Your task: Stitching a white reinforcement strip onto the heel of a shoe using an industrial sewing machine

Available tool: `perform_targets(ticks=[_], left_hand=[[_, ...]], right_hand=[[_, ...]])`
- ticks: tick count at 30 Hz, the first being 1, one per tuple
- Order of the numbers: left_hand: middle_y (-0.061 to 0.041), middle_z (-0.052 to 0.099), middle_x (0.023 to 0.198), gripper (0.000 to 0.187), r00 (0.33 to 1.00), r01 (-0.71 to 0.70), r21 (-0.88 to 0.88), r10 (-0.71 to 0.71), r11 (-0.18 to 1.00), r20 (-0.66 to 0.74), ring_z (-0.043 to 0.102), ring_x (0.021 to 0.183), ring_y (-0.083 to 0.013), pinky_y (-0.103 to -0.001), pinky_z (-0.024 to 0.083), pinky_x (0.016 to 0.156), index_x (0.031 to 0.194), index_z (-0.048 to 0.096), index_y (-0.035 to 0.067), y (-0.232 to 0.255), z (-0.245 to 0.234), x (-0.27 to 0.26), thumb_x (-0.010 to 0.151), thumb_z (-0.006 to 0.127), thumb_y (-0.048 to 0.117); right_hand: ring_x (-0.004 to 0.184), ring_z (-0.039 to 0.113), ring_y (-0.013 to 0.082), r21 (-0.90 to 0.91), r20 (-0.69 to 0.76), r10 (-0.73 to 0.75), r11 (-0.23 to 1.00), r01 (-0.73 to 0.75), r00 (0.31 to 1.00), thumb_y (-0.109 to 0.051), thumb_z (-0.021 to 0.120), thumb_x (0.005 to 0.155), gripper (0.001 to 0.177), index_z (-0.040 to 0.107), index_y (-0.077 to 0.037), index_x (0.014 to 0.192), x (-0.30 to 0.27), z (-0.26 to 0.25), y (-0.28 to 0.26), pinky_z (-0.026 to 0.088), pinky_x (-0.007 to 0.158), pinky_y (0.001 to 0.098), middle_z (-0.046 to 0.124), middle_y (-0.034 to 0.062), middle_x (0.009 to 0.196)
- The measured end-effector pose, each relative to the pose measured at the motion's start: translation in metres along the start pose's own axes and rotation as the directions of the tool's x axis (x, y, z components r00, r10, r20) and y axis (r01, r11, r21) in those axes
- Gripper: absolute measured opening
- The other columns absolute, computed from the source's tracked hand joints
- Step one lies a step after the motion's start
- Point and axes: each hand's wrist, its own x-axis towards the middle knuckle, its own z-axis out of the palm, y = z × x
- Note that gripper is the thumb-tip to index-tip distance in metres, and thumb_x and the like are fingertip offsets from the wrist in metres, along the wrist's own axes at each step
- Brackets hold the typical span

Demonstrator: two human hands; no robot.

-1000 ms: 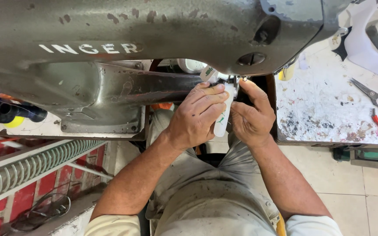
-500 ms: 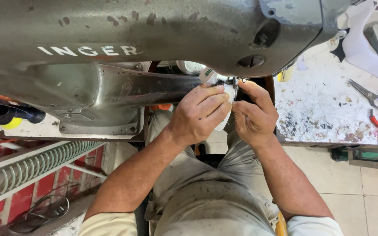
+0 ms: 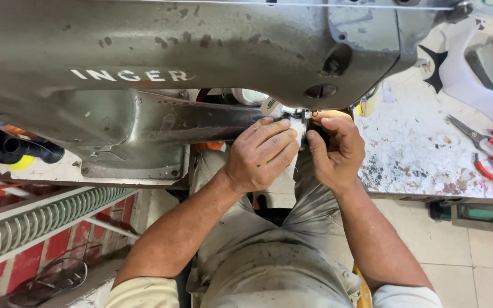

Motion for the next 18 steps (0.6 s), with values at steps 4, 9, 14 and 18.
perform_targets(ticks=[4, 9, 14, 18], left_hand=[[-0.012, 0.071, 0.100, 0.018, 1.000, 0.009, 0.000, -0.009, 1.000, -0.008, 0.073, 0.095, -0.0317, -0.047, 0.061, 0.092, 0.096, 0.074, 0.004, 0.000, -0.001, -0.002, 0.104, 0.059, 0.010], [-0.012, 0.072, 0.100, 0.016, 0.999, 0.030, 0.002, -0.030, 1.000, -0.025, 0.072, 0.095, -0.0319, -0.048, 0.060, 0.093, 0.096, 0.074, 0.004, 0.001, 0.001, -0.003, 0.103, 0.061, 0.010], [-0.011, 0.072, 0.101, 0.018, 0.999, 0.040, 0.001, -0.040, 0.999, -0.012, 0.072, 0.097, -0.0322, -0.049, 0.060, 0.093, 0.098, 0.074, 0.004, 0.000, 0.003, -0.006, 0.105, 0.059, 0.012], [-0.011, 0.071, 0.099, 0.016, 0.999, 0.035, 0.005, -0.035, 0.999, -0.012, 0.072, 0.095, -0.0320, -0.050, 0.061, 0.092, 0.098, 0.074, 0.005, 0.001, 0.002, -0.001, 0.103, 0.061, 0.012]], right_hand=[[0.100, 0.069, 0.0427, 0.025, 0.002, 0.010, 1.000, -0.010, 1.000, 0.008, 0.071, 0.094, 0.022, 0.056, 0.017, 0.108, 0.001, 0.002, 0.001, 0.058, 0.085, 0.0451, 0.067, 0.0321, 0.106], [0.098, 0.072, 0.0372, 0.058, -0.025, 0.118, 0.992, -0.116, 0.993, 0.010, 0.073, 0.093, 0.029, 0.054, 0.016, 0.114, -0.011, 0.002, 0.009, 0.058, 0.083, 0.0420, 0.065, 0.0290, 0.107], [0.081, 0.064, 0.0231, -0.028, -0.086, 0.223, 0.974, -0.226, 0.971, 0.003, 0.065, 0.104, 0.017, 0.060, 0.013, 0.117, -0.014, 0.006, 0.020, 0.056, 0.073, 0.0374, 0.063, 0.0205, 0.091], [0.075, 0.062, 0.0267, 0.006, -0.352, 0.158, 0.986, -0.166, 0.923, 0.002, 0.072, 0.099, 0.019, 0.057, 0.010, 0.106, -0.004, 0.026, -0.011, 0.055, 0.072, 0.0354, 0.057, 0.0193, 0.085]])
